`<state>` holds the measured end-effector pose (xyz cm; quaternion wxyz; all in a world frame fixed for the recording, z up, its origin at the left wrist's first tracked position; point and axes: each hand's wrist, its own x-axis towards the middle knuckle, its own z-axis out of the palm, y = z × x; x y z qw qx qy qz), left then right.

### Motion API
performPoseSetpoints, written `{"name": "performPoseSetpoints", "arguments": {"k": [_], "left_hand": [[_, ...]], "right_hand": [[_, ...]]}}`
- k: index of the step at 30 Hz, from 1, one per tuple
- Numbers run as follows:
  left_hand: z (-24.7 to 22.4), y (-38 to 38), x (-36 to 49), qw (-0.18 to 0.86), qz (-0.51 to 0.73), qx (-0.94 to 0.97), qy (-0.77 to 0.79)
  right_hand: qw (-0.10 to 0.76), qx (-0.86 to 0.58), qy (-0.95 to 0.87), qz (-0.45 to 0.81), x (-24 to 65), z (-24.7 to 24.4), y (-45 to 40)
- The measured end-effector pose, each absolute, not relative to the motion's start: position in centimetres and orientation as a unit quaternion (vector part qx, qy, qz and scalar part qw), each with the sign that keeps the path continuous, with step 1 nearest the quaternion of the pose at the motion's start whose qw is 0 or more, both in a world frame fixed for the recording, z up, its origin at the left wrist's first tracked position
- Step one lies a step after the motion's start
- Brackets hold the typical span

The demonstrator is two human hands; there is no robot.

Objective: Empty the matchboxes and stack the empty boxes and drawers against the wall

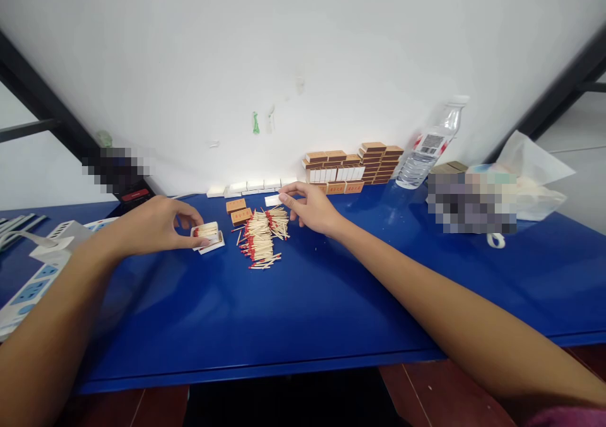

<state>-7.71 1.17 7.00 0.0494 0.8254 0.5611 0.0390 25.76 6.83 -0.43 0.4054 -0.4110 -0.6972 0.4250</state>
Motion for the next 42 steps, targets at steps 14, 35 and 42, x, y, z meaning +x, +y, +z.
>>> {"name": "performPoseSetpoints", "arguments": {"k": [14,35,42], "left_hand": [[6.9,0.5,-6.6,0.026,0.151,0.848,0.508],[2.3,-1.3,-0.7,-0.079,0.335,0.894,0.287],[2.0,-1.8,-0.1,-0.072,0.352,0.897,0.258]], "right_hand": [[0.114,-0.607,-0.772,0.153,33.0,2.7,9.5],[0.270,-0.415,-0.787,0.369,27.8,3.1,4.6],[0.149,-0.366,-0.654,0.645,24.4,2.8,1.2]]}}
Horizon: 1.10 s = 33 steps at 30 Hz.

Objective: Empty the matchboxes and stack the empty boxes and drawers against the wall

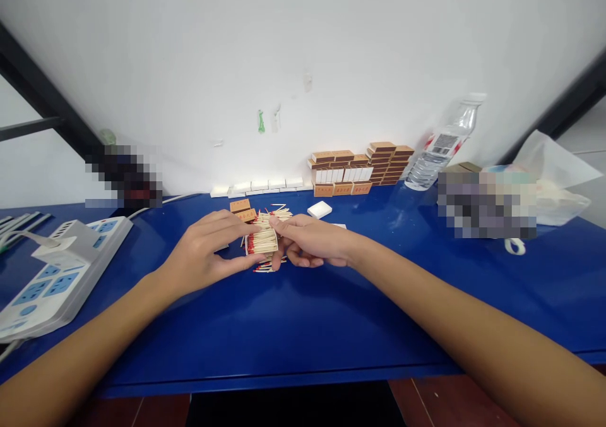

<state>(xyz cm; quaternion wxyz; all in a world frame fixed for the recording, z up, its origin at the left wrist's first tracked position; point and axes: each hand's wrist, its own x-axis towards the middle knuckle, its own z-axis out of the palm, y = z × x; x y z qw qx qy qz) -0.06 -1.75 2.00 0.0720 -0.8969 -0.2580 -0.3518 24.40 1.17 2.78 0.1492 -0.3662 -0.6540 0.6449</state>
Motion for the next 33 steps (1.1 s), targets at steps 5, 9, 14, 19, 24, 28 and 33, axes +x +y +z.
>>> {"name": "performPoseSetpoints", "arguments": {"k": [5,9,14,19,24,28,33], "left_hand": [[1.9,-1.8,-0.1,0.085,-0.348,-0.902,-0.242],[2.1,-1.9,0.0,0.078,-0.343,-0.902,-0.252],[2.5,-1.4,-0.5,0.114,-0.357,-0.881,-0.288],[2.5,-0.6,-1.1,0.146,-0.391,-0.861,-0.292],[2.2,-0.9,-0.5,0.130,-0.394,-0.864,-0.286],[2.2,-0.9,-0.8,0.128,-0.373,-0.871,-0.292],[3.3,-0.3,-2.5,0.158,-0.305,-0.868,-0.359]], "right_hand": [[0.136,-0.384,-0.587,0.699,24.1,3.4,0.8],[0.121,-0.371,-0.563,0.728,24.6,3.6,1.5],[0.162,-0.344,-0.504,0.776,26.6,3.1,4.2],[0.266,-0.414,-0.490,0.720,27.5,1.6,6.4],[0.323,-0.474,-0.554,0.604,26.3,0.5,6.5],[0.332,-0.471,-0.652,0.493,25.4,-0.1,6.5],[0.329,-0.437,-0.731,0.408,25.4,-0.6,6.5]]}}
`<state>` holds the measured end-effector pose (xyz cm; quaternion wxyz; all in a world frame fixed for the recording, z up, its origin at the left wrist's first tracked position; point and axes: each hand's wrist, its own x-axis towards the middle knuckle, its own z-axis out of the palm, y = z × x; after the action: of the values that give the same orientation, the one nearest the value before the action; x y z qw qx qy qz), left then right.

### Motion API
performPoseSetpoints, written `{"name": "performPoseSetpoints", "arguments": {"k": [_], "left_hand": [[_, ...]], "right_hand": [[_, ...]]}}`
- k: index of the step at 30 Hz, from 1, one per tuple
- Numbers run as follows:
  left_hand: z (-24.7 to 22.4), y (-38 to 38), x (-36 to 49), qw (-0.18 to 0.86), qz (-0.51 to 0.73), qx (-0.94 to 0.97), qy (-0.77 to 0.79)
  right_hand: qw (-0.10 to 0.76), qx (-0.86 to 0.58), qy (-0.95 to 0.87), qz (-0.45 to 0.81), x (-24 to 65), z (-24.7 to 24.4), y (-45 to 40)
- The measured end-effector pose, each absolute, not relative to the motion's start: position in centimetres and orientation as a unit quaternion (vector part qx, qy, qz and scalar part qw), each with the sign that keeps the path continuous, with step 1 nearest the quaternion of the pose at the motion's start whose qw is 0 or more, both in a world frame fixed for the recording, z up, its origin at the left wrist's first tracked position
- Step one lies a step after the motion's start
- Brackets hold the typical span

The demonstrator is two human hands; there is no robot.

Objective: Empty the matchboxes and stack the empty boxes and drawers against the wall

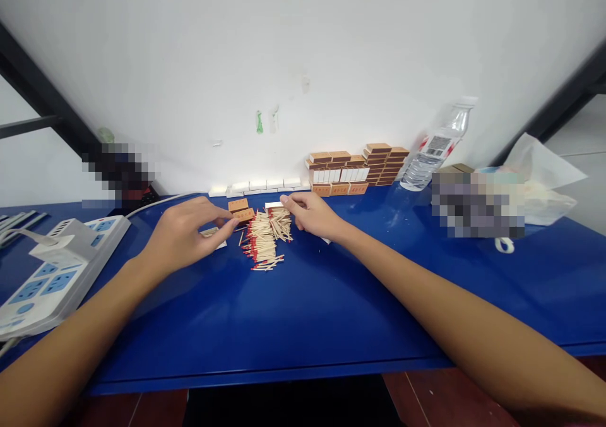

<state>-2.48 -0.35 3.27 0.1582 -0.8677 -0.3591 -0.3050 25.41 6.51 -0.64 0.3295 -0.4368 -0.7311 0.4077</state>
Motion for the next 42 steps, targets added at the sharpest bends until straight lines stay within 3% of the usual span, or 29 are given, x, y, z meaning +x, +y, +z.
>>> {"name": "performPoseSetpoints", "arguments": {"k": [5,14,18,21,27,38,42], "left_hand": [[4.9,-0.2,-4.0,0.175,-0.166,-0.855,-0.459],[5.5,0.2,-5.5,0.114,-0.046,-0.846,-0.519],[5.7,0.3,-5.4,0.085,-0.016,-0.837,-0.540],[5.6,0.4,-5.3,0.067,0.006,-0.830,-0.553],[5.3,0.6,-5.1,0.044,0.025,-0.829,-0.557],[5.0,0.8,-5.6,0.008,0.058,-0.809,-0.584],[5.1,0.7,-5.4,0.008,0.058,-0.808,-0.587]], "right_hand": [[0.351,-0.393,-0.771,0.357,25.7,-0.6,6.4],[0.397,-0.380,-0.791,0.269,26.3,0.2,6.0],[0.452,-0.422,-0.750,0.234,27.6,1.1,6.8],[0.445,-0.488,-0.715,0.228,29.0,1.3,8.1],[0.267,-0.631,-0.719,0.117,31.2,0.4,10.2],[0.115,-0.663,-0.739,0.020,31.5,2.1,8.2],[-0.029,-0.592,-0.803,0.060,32.1,3.9,6.3]]}}
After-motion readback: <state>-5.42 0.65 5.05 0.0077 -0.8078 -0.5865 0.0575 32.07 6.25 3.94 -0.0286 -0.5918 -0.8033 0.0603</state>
